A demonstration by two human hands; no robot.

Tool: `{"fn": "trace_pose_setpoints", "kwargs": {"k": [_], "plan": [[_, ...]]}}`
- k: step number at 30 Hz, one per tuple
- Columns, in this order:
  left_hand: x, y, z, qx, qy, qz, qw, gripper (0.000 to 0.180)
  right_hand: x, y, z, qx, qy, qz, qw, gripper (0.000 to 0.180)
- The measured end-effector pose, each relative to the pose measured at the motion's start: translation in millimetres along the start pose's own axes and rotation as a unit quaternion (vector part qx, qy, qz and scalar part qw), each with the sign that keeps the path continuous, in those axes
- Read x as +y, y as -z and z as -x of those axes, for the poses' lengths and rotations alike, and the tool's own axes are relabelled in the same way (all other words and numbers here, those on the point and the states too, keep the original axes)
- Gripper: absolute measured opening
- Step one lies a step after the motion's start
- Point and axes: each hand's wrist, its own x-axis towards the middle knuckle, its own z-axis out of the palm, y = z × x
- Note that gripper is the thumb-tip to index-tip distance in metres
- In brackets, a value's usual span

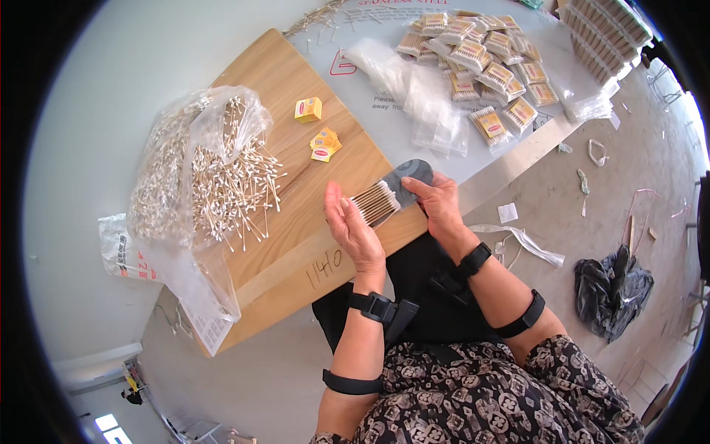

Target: The user is manually counting and packaging cotton swabs into small retail boxes.

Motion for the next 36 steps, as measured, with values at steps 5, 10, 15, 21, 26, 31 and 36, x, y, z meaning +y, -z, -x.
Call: {"fn": "trace_pose_setpoints", "kwargs": {"k": [5,10,15,21,26,31,36], "plan": [[1,-5,0,0.003,0.013,0.009,1.000,0.059,4,0,-1,-0.003,0.018,0.009,1.000,0.010],[3,-9,1,0.004,0.005,0.003,1.000,0.059,5,0,-1,-0.014,0.031,0.021,0.999,0.008],[0,-15,2,-0.013,0.014,-0.018,1.000,0.060,5,0,0,-0.017,0.034,0.031,0.999,0.006],[4,-2,6,-0.207,-0.180,-0.483,0.831,0.069,3,4,0,-0.011,0.026,0.021,0.999,0.005],[13,7,17,-0.287,-0.167,-0.612,0.718,0.087,-3,-3,6,-0.001,0.004,0.030,1.000,0.007],[14,4,15,-0.298,-0.185,-0.599,0.720,0.086,-6,-1,6,0.003,0.015,0.076,0.997,0.010],[10,-4,17,-0.276,-0.165,-0.593,0.738,0.085,-3,0,7,-0.011,0.018,0.061,0.998,0.011]]}}
